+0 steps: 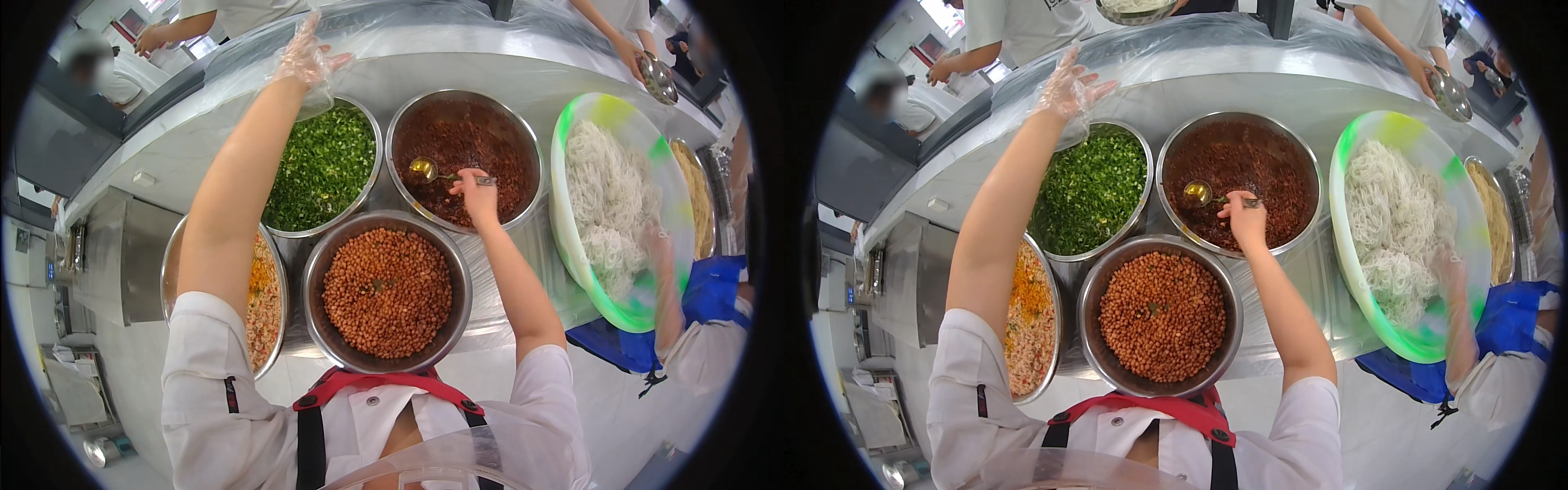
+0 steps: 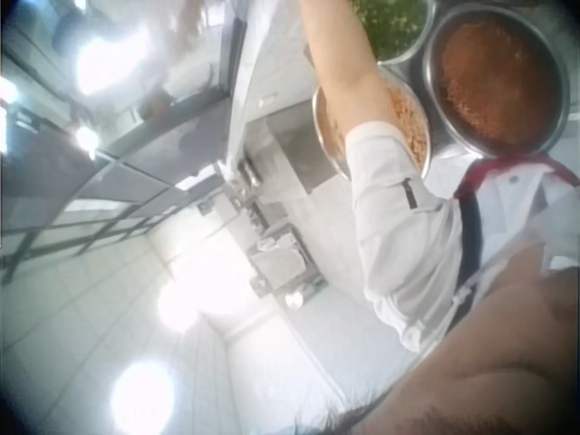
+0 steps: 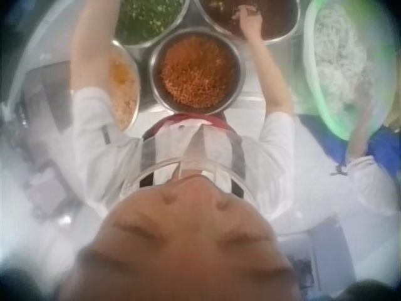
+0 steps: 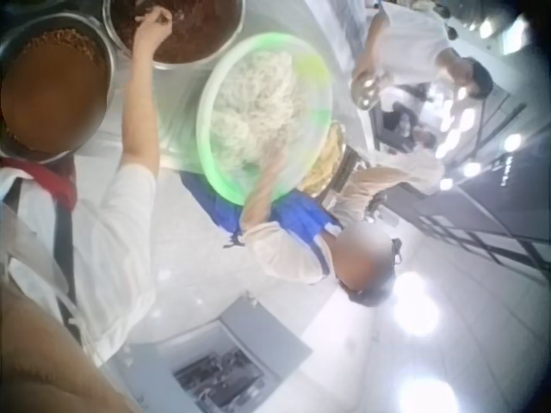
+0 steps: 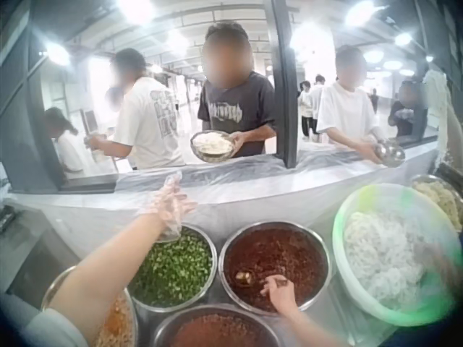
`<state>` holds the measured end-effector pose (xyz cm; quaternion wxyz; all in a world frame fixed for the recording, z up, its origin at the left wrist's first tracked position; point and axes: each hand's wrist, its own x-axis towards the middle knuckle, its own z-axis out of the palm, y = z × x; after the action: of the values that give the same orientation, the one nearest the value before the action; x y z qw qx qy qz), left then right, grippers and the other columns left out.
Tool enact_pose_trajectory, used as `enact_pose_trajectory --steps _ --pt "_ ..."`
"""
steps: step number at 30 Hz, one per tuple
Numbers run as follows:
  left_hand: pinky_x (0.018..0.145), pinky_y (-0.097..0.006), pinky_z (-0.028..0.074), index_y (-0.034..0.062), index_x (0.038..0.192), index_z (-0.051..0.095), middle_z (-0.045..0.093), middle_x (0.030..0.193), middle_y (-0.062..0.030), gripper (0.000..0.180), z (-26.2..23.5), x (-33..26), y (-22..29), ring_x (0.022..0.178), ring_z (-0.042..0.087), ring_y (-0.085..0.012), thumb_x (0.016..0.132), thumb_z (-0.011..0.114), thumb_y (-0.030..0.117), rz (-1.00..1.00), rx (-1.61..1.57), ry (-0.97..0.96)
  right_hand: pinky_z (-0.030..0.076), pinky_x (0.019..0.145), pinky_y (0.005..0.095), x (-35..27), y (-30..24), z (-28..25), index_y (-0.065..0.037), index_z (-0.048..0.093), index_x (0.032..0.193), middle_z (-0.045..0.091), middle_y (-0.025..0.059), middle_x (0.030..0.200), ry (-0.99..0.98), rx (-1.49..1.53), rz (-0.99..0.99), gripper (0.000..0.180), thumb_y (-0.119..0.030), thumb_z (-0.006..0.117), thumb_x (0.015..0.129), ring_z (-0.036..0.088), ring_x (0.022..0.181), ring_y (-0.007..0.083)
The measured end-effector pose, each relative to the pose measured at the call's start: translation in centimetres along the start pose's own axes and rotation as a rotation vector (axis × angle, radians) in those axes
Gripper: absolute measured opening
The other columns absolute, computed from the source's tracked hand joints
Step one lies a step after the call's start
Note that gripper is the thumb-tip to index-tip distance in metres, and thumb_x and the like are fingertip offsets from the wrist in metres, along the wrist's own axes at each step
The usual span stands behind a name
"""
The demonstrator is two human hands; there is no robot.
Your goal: The person assembles noodle dishes by scooping noodles into bowls and adding various toppings including sauces, chopped greens, and peanuts. They use a ladle and spoon to portion ingredients and hand the completed bowls to customers at a service counter.
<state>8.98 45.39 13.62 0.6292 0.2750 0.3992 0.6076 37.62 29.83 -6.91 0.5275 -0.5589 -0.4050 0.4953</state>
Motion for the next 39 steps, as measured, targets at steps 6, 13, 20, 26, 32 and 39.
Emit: enact_pose_trajectory --steps 6,13,20,26,32,39 --pt "0.086 -0.06 0.046 0.0028 0.139 -0.002 0.016 0.135 -0.0244 0.101 0.1 0.4 0.4 0.116 0.034 -0.0556 0.076 0.07 0.037 0.017 -0.087 0.072 0.048 0.06 0.0285 0.0 -1.8 -1.6 0.005 0.056 0.094 0.063 0.0134 0.075 0.041 0.042 0.017 0.023 -0.017 0.05 0.089 0.063 0.061 0.0167" --pt "0.089 -0.063 0.042 0.0148 0.141 -0.005 0.0 0.143 -0.0226 0.104 0.9 0.8 0.0 0.122 0.021 -0.0564 0.074 0.07 0.038 0.024 -0.125 -0.02 0.049 0.061 0.0283 -0.9 -2.4 -2.2 0.003 0.056 0.093 0.063 0.0136 0.072 0.009 0.102 -0.02 0.022 -0.017 0.052 0.087 0.062 0.062 0.017" --pt "0.083 -0.058 0.046 0.014 0.132 0.032 0.04 0.13 -0.0124 0.052 -0.9 3.8 -0.7 0.114 0.046 -0.0346 0.087 0.048 0.037 0.133 -0.038 -0.072 0.049 0.057 0.0285 -0.6 -1.4 -2.0 0.003 0.056 0.093 0.062 0.0126 0.073 -0.013 0.052 -0.047 0.02 -0.015 0.051 0.089 0.061 0.059 0.0162" --pt "0.086 -0.063 0.041 0.0163 0.135 0.028 0.037 0.135 -0.0142 0.053 -3.0 3.5 0.1 0.121 0.04 -0.0386 0.085 0.046 0.021 0.119 -0.395 0.061 0.048 0.054 0.0279 -1.0 -2.2 -1.7 0.005 0.055 0.092 0.062 0.0145 0.072 0.011 0.099 -0.012 0.02 -0.015 0.053 0.087 0.061 0.056 0.0179" --pt "0.085 -0.054 0.048 0.0127 0.131 0.038 0.051 0.124 -0.0137 0.046 -7.3 1.5 0.8 0.108 0.054 -0.0325 0.085 0.038 0.012 0.244 -0.385 -0.21 0.047 0.053 0.028 -0.6 -0.6 -2.0 0.002 0.055 0.088 0.06 0.0102 0.064 -0.014 0.068 -0.078 0.019 -0.016 0.052 0.087 0.059 0.055 0.016" --pt "0.086 -0.062 0.045 -0.0018 0.132 0.024 0.037 0.128 -0.027 0.063 -10.3 -10.9 0.7 0.116 0.043 -0.043 0.07 0.036 -0.005 0.061 -0.343 -0.111 0.046 0.054 0.0242 -0.8 0.4 1.5 0.002 0.06 0.091 0.06 0.0075 0.066 -0.065 -0.221 -0.202 0.016 -0.013 0.054 0.087 0.06 0.058 0.0138"
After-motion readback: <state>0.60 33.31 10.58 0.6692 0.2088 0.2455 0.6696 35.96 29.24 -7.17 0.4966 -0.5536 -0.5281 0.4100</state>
